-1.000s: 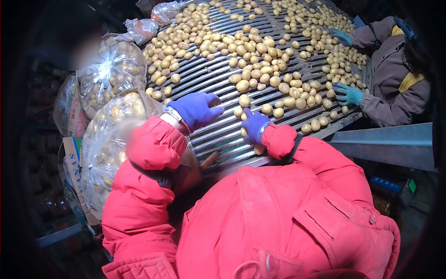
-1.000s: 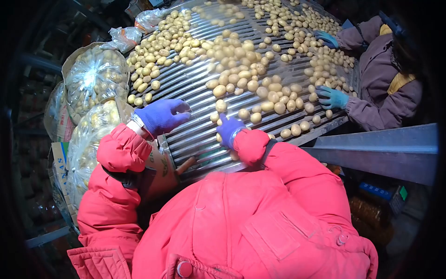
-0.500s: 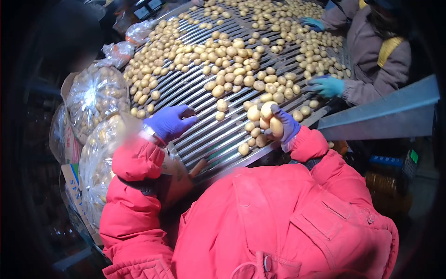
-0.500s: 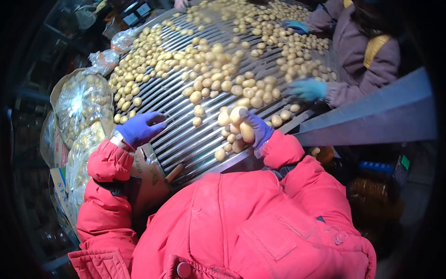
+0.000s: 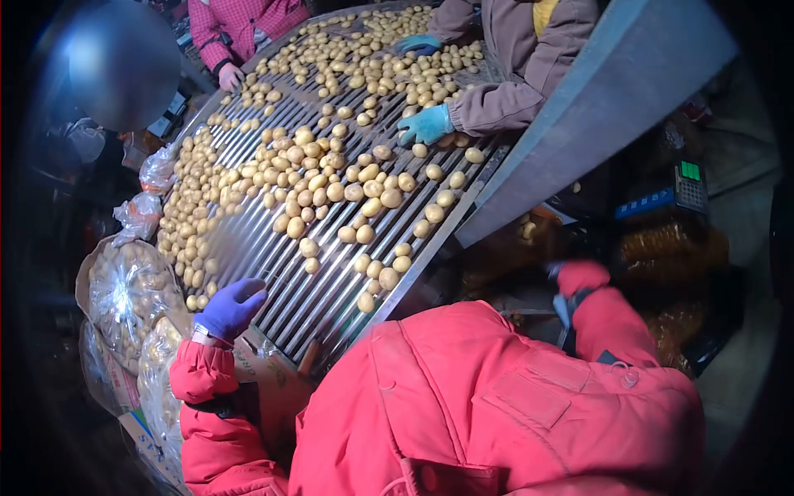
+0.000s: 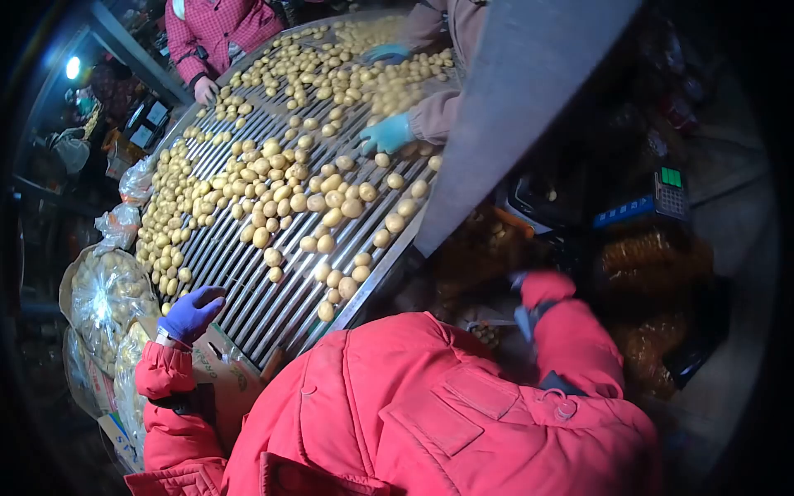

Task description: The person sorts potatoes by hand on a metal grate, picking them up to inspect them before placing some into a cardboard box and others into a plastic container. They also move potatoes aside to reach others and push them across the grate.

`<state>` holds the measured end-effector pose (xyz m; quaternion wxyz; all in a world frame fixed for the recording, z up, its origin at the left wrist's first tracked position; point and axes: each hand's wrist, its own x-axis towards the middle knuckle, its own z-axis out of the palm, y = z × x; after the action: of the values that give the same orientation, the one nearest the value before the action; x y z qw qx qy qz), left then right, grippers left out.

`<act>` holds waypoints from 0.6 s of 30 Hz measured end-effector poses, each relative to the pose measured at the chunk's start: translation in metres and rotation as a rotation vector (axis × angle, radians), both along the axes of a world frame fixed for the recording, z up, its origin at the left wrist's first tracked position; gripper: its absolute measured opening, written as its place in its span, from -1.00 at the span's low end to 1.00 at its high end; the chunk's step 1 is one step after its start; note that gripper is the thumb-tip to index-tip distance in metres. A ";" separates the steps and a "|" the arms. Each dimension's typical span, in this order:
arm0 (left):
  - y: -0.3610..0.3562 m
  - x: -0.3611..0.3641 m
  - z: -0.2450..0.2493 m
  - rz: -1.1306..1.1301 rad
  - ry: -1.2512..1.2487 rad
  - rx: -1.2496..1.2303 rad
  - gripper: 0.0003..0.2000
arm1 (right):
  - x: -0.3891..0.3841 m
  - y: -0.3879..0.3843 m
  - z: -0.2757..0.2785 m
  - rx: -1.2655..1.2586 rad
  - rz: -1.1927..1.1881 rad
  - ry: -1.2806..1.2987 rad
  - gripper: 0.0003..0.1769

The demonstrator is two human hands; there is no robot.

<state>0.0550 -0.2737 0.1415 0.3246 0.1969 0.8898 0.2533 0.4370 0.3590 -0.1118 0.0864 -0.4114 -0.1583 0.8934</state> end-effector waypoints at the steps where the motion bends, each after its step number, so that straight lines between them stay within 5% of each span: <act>1: 0.001 0.001 0.001 -0.001 -0.008 0.001 -0.56 | -0.001 0.034 0.001 0.048 -0.127 0.014 -0.51; 6: -0.004 -0.001 -0.002 0.075 -0.054 -0.009 -0.55 | -0.018 0.124 0.038 0.280 -0.525 -0.040 -0.49; 8: -0.005 0.002 0.000 0.032 0.005 -0.004 -0.54 | -0.019 0.097 0.023 0.323 -0.198 -0.143 -0.47; 11: 0.006 0.008 0.012 -0.005 0.057 -0.084 -0.58 | -0.024 -0.001 0.006 0.411 0.848 -0.076 -0.46; 14: 0.018 0.013 0.031 -0.094 0.073 -0.039 -0.61 | -0.109 -0.137 0.118 0.448 1.229 -0.101 -0.57; 17: 0.016 0.010 0.024 -0.054 0.070 -0.076 -0.59 | -0.167 -0.216 0.142 0.914 1.462 0.217 -0.61; 18: 0.015 0.008 0.023 -0.044 0.066 -0.110 -0.58 | -0.187 -0.233 0.146 1.327 1.588 0.223 -0.62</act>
<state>0.0635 -0.2586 0.1640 0.3109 0.2063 0.9081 0.1901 0.2496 0.1260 0.0345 -0.3033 0.0261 -0.8344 0.4595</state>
